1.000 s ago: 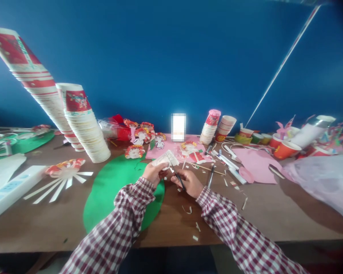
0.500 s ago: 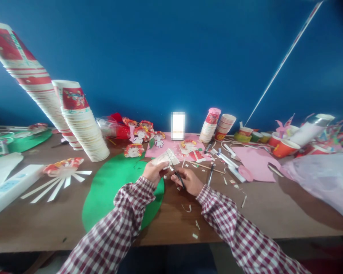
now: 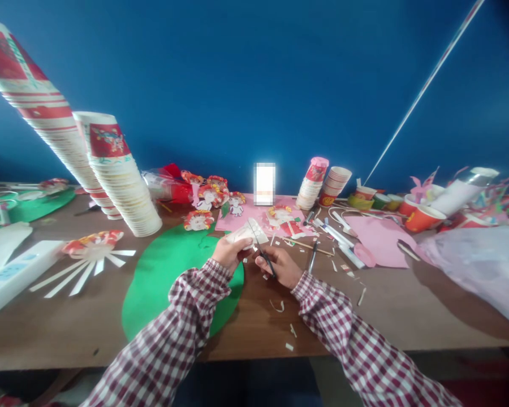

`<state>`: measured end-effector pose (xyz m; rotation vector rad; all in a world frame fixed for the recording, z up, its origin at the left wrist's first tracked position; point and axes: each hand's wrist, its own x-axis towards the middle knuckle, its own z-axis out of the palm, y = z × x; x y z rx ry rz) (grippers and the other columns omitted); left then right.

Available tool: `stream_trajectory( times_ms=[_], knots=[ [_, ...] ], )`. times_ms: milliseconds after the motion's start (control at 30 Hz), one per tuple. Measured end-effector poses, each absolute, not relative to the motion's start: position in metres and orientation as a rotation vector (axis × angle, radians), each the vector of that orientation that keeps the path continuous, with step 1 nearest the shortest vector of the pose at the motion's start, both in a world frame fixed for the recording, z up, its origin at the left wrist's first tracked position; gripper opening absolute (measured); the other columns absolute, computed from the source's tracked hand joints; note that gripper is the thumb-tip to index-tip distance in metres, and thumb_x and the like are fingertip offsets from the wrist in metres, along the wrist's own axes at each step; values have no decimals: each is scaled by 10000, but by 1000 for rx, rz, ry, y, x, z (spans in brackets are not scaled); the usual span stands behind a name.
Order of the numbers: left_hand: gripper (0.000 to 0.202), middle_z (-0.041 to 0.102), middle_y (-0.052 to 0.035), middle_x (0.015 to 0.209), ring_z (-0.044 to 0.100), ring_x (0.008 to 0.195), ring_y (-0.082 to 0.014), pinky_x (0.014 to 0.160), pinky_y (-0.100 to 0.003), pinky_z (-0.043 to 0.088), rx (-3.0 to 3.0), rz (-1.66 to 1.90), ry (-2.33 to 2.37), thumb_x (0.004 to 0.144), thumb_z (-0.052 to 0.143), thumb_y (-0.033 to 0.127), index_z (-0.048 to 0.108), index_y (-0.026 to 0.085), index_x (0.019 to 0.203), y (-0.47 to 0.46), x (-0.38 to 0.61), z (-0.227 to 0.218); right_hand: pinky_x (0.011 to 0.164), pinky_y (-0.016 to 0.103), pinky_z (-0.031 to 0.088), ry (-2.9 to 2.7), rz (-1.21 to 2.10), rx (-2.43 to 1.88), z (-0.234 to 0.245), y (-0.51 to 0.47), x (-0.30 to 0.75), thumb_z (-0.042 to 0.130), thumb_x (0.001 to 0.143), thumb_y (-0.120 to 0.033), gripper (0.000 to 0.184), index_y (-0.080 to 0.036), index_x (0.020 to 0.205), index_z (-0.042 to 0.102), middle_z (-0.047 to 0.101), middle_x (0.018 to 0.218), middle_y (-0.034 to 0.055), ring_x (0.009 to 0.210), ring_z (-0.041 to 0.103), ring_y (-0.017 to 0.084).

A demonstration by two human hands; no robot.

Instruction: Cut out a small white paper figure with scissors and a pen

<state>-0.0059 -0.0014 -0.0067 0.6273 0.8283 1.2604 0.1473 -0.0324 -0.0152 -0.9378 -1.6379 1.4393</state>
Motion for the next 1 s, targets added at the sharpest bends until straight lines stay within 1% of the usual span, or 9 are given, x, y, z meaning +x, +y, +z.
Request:
stream_trajectory(
  times_ms=[367,533,733,867,1000],
  knots=[
    [341,676,-72,749,614,604,-137,496,-207,510,618,1246,840,495,760,92,656,73,819,-1,-6,-7,465,210,396,-1672,1387,-1005,-13,-34,147,589,761,-497,368,-153,892,593,419,573,-38,488,396,88],
    [339,672,-58,746,607,591,-124,486,-195,511,620,1256,848,507,757,94,654,77,829,0,-6,-8,462,205,390,-1680,1376,-1002,-12,-35,147,583,772,-484,361,-145,895,600,430,588,-35,484,393,80],
    [352,679,-76,805,624,644,-145,528,-213,527,636,1240,837,521,755,104,649,77,856,0,-6,-10,454,200,387,-1670,1375,-999,-13,-35,147,592,767,-479,354,-144,881,597,440,586,-38,476,391,75],
    [333,677,-70,763,613,603,-133,514,-215,522,617,1245,848,523,748,92,650,77,840,-1,-6,-8,445,201,390,-1648,1394,-1010,-15,-34,147,596,761,-488,361,-148,883,589,424,559,-44,469,396,80],
    [313,666,-65,709,605,569,-129,469,-204,503,623,1234,869,531,753,122,643,77,820,0,-8,-5,442,208,401,-1635,1409,-995,-17,-32,147,598,760,-484,348,-149,855,582,417,540,-49,459,401,81]
  ],
)
